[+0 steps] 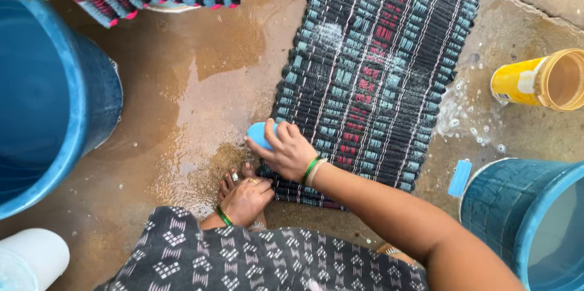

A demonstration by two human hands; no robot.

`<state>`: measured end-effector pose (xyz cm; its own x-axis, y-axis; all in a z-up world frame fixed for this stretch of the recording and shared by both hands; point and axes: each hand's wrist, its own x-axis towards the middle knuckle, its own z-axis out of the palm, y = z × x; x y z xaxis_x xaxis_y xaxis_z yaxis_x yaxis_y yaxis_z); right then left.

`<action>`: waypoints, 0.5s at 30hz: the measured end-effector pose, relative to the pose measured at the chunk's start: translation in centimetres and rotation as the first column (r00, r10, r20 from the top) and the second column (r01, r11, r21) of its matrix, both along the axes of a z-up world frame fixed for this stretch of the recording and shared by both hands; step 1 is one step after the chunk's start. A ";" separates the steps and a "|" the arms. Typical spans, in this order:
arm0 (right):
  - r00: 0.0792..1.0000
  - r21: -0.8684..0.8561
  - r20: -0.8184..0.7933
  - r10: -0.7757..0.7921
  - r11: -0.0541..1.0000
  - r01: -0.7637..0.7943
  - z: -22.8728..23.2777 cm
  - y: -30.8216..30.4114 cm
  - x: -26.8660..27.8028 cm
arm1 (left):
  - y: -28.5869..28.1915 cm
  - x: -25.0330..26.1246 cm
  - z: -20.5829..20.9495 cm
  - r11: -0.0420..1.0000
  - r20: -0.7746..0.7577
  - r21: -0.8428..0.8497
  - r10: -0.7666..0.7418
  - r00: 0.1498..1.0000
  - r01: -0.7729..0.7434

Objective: The person washes a woven rug on the ground by applying soap from a blue bar and scrubbing the surface with their hands and the soap bar while pouring water from buckets.

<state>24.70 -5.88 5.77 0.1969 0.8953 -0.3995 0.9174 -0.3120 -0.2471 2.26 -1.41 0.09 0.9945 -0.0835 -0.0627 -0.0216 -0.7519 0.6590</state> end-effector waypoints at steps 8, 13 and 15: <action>0.821 0.161 0.301 -0.485 0.874 0.458 -2.6 1.0 14.9 | -0.4 0.4 0.8 0.998 -0.074 0.064 0.035 0.997 -0.030; 0.982 0.139 0.164 -0.092 0.988 0.069 -1.9 -6.7 1.1 | 0.2 1.9 1.9 0.999 -0.092 0.034 -0.031 0.995 0.034; 0.970 -0.099 0.179 0.165 0.984 -0.149 -0.1 -8.9 2.5 | -0.4 2.5 0.8 0.993 -0.039 0.107 -0.040 0.998 0.044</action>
<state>27.20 -14.76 5.71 0.1341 0.8857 -0.4445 0.9839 -0.1725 -0.0469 4.75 -1.83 0.85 0.9872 -0.1160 -0.1095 -0.0322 -0.8174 0.5751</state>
